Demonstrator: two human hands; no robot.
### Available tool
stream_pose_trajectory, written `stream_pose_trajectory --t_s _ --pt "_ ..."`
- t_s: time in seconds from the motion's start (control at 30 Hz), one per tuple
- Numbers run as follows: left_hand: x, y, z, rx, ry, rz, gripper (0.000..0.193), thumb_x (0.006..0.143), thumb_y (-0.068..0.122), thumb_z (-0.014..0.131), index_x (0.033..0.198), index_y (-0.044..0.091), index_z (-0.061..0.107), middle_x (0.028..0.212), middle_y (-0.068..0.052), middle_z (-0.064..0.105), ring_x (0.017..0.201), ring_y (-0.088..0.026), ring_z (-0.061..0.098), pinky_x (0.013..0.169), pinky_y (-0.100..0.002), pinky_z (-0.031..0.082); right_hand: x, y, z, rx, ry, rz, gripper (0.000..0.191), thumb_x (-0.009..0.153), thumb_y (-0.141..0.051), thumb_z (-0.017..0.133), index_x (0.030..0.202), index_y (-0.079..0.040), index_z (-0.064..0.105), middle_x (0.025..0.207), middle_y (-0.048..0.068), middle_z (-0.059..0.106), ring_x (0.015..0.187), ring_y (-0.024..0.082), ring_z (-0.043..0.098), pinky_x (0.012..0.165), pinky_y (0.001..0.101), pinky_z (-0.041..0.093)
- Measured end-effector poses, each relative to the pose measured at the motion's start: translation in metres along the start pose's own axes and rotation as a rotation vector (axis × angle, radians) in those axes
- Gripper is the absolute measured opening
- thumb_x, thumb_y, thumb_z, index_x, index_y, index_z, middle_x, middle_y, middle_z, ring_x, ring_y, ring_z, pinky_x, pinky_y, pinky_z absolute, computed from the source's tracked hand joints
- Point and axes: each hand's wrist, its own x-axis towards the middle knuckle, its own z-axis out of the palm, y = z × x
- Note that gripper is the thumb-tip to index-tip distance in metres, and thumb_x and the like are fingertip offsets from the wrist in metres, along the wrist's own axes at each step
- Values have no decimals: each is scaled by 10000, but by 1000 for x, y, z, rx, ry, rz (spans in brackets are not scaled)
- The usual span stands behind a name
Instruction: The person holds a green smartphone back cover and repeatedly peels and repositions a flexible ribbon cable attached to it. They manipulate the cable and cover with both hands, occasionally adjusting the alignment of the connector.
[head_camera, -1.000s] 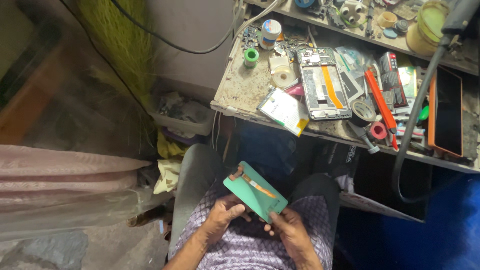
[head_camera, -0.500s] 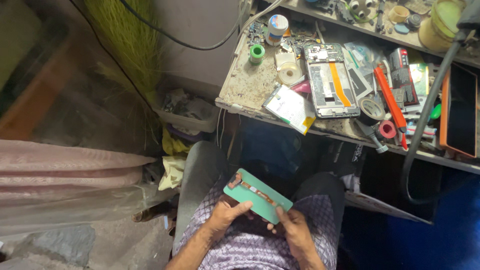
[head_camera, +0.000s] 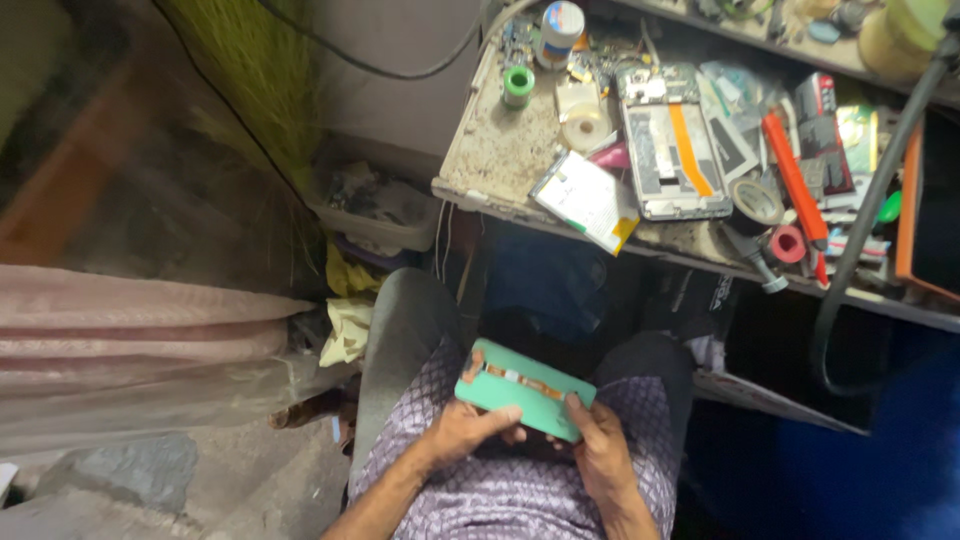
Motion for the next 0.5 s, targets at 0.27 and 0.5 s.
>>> stream_pose_trajectory --t_s 0.27,0.5 --pt "-1 -3 -7 -70 7 55 255 1006 171 653 1177 -15 687 971 -69 755 834 -138 719 748 -308 612 -7 -2 -3 68 -121 -142 344 995 -286 615 1121 25 695 896 99 747 738 158 685 603 273 518" --pt "-9 -4 -9 4 -33 26 269 982 147 683 1185 -28 677 1012 -92 735 881 -169 722 789 -311 601 -4 7 -12 175 -126 -168 284 1034 -267 637 1030 10 698 837 84 735 653 144 666 580 264 526"
